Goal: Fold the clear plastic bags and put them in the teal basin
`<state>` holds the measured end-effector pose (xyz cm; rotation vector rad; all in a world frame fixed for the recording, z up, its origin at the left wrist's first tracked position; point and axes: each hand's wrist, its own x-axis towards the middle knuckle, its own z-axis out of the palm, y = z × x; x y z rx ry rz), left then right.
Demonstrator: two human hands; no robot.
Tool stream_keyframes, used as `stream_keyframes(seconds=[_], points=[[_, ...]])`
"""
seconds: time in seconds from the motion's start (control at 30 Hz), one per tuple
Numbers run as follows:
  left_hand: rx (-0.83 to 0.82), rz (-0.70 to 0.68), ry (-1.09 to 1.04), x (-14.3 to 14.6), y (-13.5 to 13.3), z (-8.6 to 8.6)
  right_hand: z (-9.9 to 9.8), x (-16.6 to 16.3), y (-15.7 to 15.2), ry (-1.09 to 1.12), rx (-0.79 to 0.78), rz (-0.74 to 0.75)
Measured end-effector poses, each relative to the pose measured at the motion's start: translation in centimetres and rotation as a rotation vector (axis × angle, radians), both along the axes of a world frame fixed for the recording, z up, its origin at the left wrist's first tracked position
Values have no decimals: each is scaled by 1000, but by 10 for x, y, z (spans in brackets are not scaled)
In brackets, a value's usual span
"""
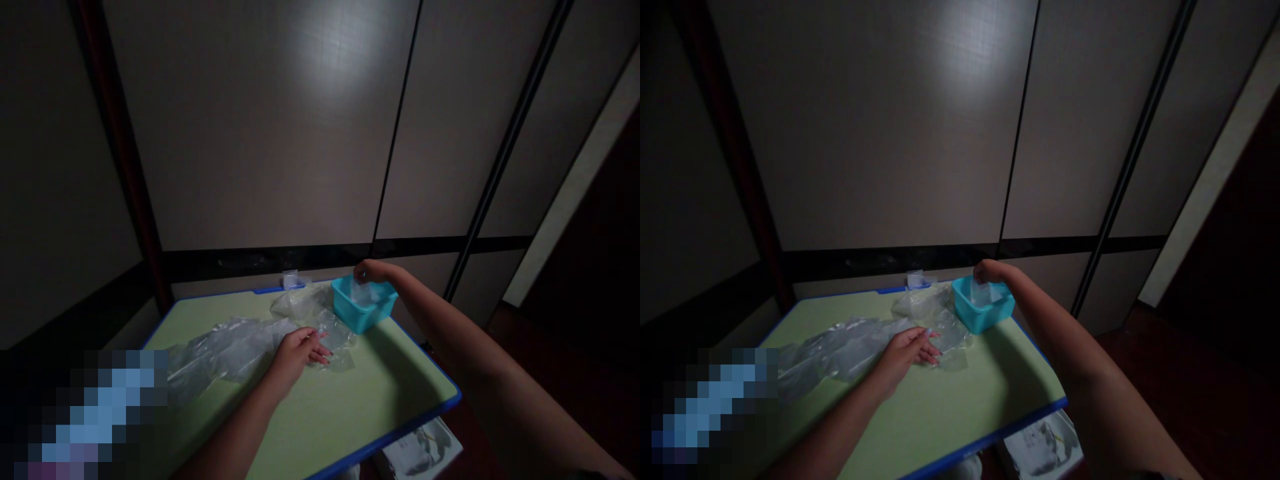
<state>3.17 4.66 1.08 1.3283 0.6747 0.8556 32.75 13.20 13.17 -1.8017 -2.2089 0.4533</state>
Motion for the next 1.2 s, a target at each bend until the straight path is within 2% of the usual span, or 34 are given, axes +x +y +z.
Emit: stream_keyframes(seconds=[0.2,0.33,0.6,0.7,0.83,0.9,1.0,1.2], points=[[-33,-20,-3,1,5,-6,-7,2,10,-185,-120,32],[-36,-29,17,1,7,-9,-21,-10,18,-251,-151,62],[-46,-40,40,2,6,-10,-47,-28,11,-372,61,8],[-36,-43,43,2,6,-10,-46,-27,3,-400,160,-62],[-32,-37,42,4,8,-12,-34,-24,-7,-385,241,-135],[-27,-33,40,4,9,-13,-29,-22,-11,-357,211,-121],[-13,-30,39,5,9,-14,-28,-20,-15,-307,66,-40],[2,-18,39,4,7,-12,-47,-17,-7,-285,-250,16]])
